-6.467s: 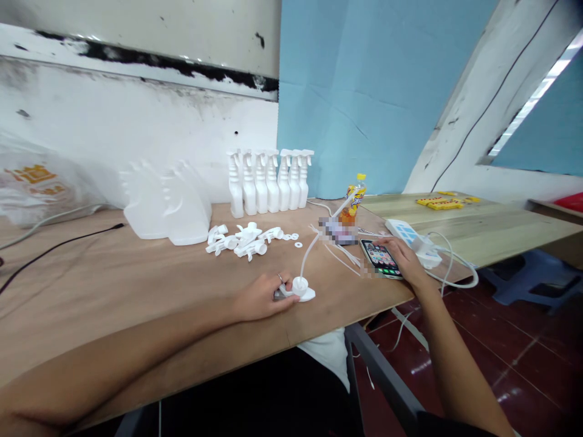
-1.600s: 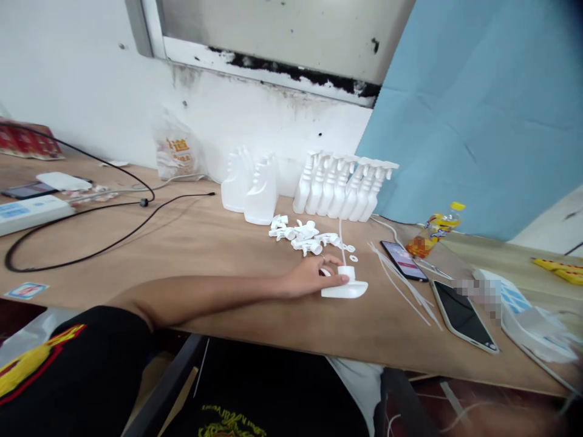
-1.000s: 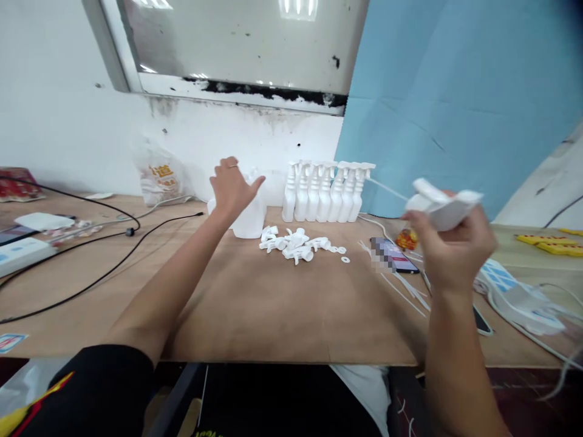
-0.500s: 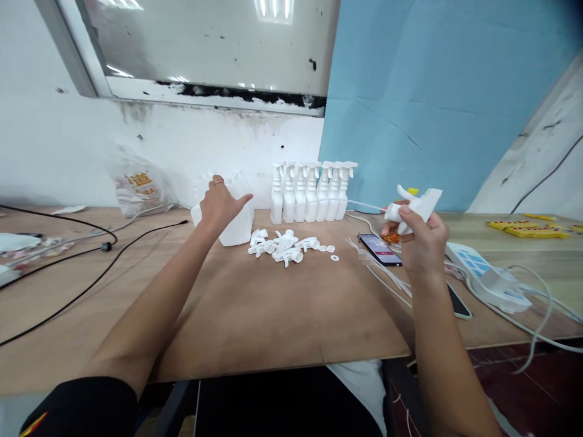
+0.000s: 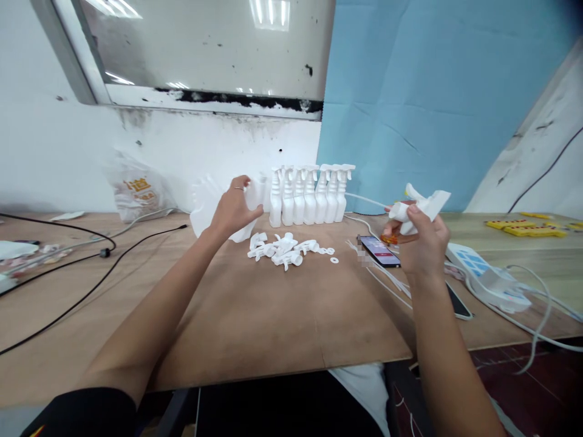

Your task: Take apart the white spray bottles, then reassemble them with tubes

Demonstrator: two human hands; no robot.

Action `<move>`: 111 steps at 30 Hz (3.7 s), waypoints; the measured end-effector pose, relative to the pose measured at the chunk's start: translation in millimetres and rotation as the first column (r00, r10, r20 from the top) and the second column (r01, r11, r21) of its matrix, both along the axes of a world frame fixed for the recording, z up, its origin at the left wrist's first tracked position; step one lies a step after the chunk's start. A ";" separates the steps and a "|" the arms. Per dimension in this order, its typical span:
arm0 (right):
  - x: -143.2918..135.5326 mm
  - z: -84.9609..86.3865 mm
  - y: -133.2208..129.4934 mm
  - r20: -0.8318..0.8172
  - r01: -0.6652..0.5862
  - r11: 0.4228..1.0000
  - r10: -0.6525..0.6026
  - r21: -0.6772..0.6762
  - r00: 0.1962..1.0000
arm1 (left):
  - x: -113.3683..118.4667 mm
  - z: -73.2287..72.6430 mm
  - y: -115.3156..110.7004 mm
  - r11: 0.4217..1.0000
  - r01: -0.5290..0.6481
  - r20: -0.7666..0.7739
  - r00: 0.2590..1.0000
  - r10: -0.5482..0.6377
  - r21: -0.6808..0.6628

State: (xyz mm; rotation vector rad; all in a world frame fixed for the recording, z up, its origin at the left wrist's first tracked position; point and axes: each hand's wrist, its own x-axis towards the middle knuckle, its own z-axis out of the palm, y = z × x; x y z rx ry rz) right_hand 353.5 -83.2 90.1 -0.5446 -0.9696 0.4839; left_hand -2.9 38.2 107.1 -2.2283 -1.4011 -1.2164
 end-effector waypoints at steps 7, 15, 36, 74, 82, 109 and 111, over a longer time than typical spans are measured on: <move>6.7 2.1 1.3 -0.085 0.008 0.998 -0.003 0.065 0.996 | 16.7 19.9 -32.2 0.932 0.273 -0.414 0.896 -0.158 0.237; -1.0 -1.0 -0.2 0.041 -0.011 1.000 0.012 -0.011 0.999 | 16.1 22.6 -37.5 0.906 0.329 -0.537 0.831 -0.144 0.266; -35.2 -23.4 3.1 0.510 -0.096 0.943 0.257 -0.320 0.821 | 73.4 -8.4 -66.0 0.806 0.551 -0.694 0.667 -0.271 0.215; -43.1 -19.3 -4.7 0.459 0.084 0.946 0.073 -0.312 0.885 | 82.8 -12.4 -75.6 0.765 0.591 -0.619 0.708 -0.341 0.255; -43.2 -20.3 -5.4 0.469 -0.112 0.870 0.362 -0.480 0.806 | 85.1 -9.4 -83.4 0.860 0.445 -0.607 0.764 -0.218 0.252; -39.9 -23.4 -6.0 0.694 -0.003 0.920 0.297 -0.391 0.656 | 89.0 -16.1 -84.4 0.925 0.365 -0.628 0.745 -0.225 0.102; -40.3 -23.7 -5.8 0.691 -0.006 0.918 0.303 -0.396 0.656 | 87.9 -15.9 -84.0 0.920 0.381 -0.624 0.742 -0.245 0.091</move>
